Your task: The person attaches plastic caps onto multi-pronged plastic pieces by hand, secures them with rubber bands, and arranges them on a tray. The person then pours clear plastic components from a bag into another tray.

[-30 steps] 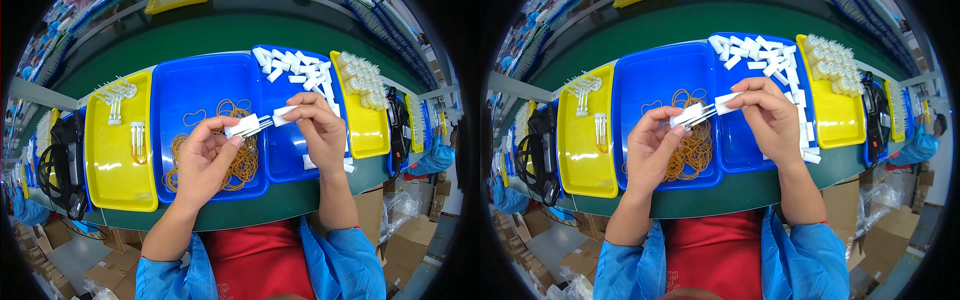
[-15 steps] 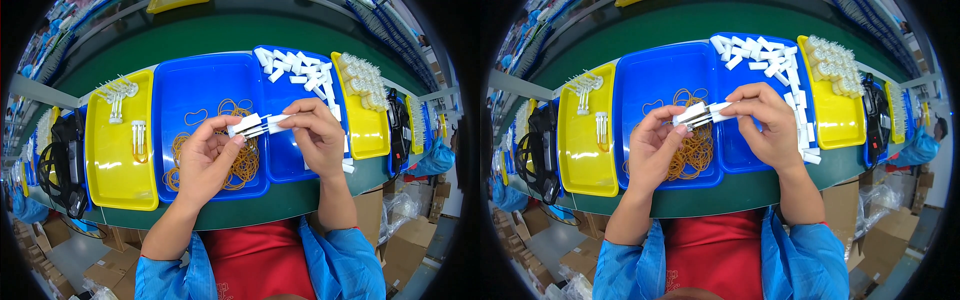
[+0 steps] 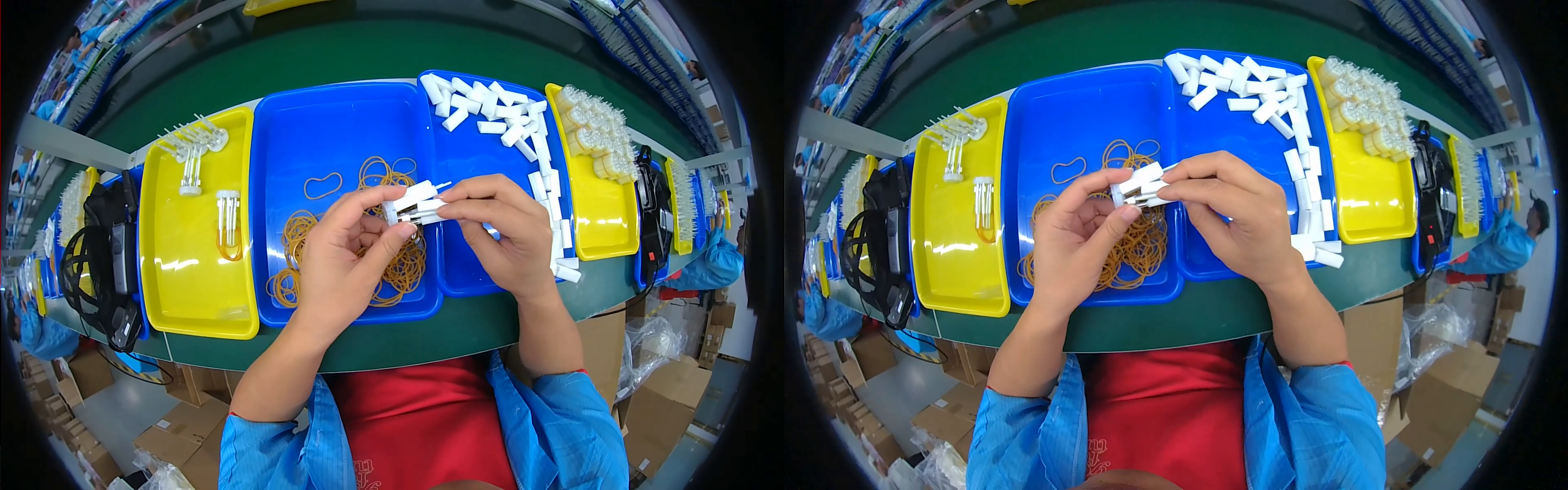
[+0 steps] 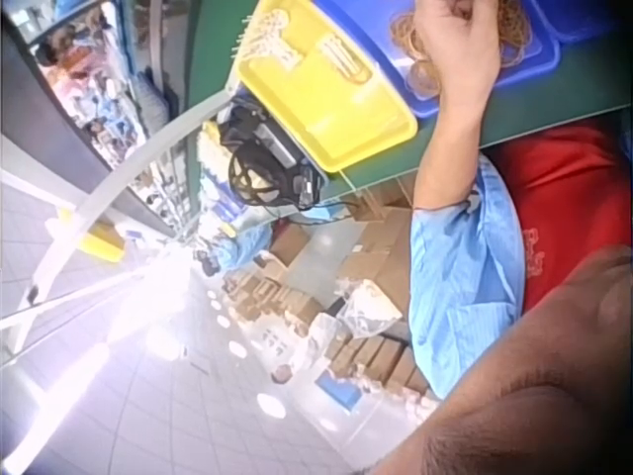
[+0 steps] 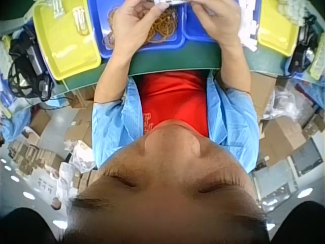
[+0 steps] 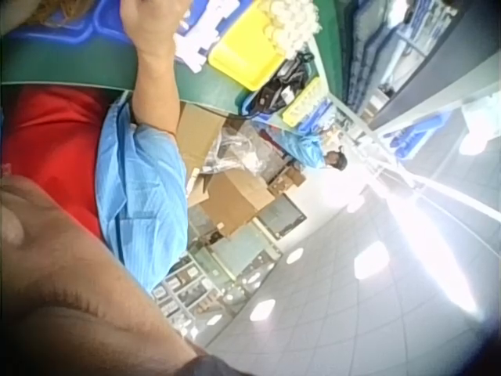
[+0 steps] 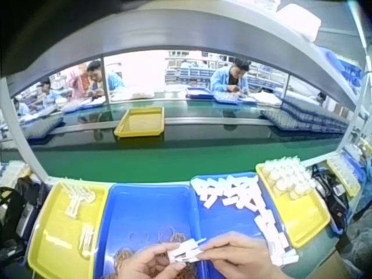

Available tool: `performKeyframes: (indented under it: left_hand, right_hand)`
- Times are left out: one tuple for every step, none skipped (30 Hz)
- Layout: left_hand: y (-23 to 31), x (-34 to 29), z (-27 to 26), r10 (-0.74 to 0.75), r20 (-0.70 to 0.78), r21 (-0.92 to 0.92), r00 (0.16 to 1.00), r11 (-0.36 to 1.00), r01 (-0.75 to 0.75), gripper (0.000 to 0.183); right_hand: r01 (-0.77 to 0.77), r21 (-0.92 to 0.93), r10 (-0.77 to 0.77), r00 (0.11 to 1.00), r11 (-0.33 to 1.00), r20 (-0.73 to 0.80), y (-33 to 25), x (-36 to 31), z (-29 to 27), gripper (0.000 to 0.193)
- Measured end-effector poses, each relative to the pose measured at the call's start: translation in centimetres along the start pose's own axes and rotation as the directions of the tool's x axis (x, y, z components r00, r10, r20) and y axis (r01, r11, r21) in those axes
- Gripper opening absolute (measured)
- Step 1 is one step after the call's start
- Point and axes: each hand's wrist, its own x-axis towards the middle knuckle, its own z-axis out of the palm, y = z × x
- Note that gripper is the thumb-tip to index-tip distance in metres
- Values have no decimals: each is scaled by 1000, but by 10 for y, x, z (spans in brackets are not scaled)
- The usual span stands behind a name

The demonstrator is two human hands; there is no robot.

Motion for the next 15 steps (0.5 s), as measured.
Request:
performKeyframes:
  left_hand:
    - [-1, 0, 1, 28, 9, 22, 1000, 999, -28, 44]
    - [-1, 0, 1, 57, 19, 44, 998, 997, -57, 44]
    - [-1, 0, 2, 57, 19, 44, 998, 997, -57, 44]
    - [-1, 0, 2, 76, 15, 43, 997, 996, -76, 45]
    - [-1, 1, 2, 95, 11, 43, 995, 994, -96, 45]
    - [-2, 1, 3, 96, 9, 44, 995, 994, -96, 45]
    - [-3, 2, 3, 115, -5, 15, 993, 993, -114, 42]
    - [-3, 2, 3, 133, -20, -13, 991, 991, -133, 39]
    - [-3, 2, 3, 134, -20, -14, 991, 991, -134, 39]
    - [-2, 1, 3, 132, -12, -9, 991, 991, -132, 41]
    - [-1, 1, 3, 130, -4, -4, 991, 991, -130, 42]
    - [0, 1, 3, 131, -5, -4, 991, 991, -131, 42]
    - [0, 1, 4, 175, -1, 32, 985, 984, -175, 45]
    - [1, 0, 4, 218, 4, 68, 976, 974, -218, 47]
    - [0, 0, 4, 218, 3, 68, 976, 974, -218, 47]
  right_hand:
    - [0, 0, 0, 1000, 1000, 1, -1, 0, 2, 34]
    - [-15, 25, 15, 1000, 1000, 20, -2, 0, 4, 33]
    - [-31, 48, 29, 999, 998, 38, -3, 0, 5, 32]
    - [-30, 47, 29, 999, 998, 39, -3, 0, 6, 32]
    - [-18, 65, 16, 999, 998, 38, -2, 0, 7, 32]
    - [-4, 84, 1, 999, 996, 38, -1, 0, 8, 31]
    - [-2, 85, -1, 999, 996, 40, -2, 1, 8, 31]
    - [5, 102, -11, 999, 995, 53, -3, 3, 8, 31]
    - [11, 116, -19, 998, 993, 65, -3, 3, 7, 32]
    - [12, 115, -20, 998, 993, 66, -3, 3, 7, 32]
    - [16, 96, -23, 998, 995, 64, -3, 3, 6, 32]
    - [20, 78, -25, 998, 997, 62, -3, 3, 6, 33]
    - [21, 78, -26, 998, 997, 62, -3, 3, 7, 33]
    - [10, 72, -14, 998, 997, 64, -4, 3, 7, 33]
    - [-2, 65, -2, 998, 998, 66, -4, 3, 7, 33]
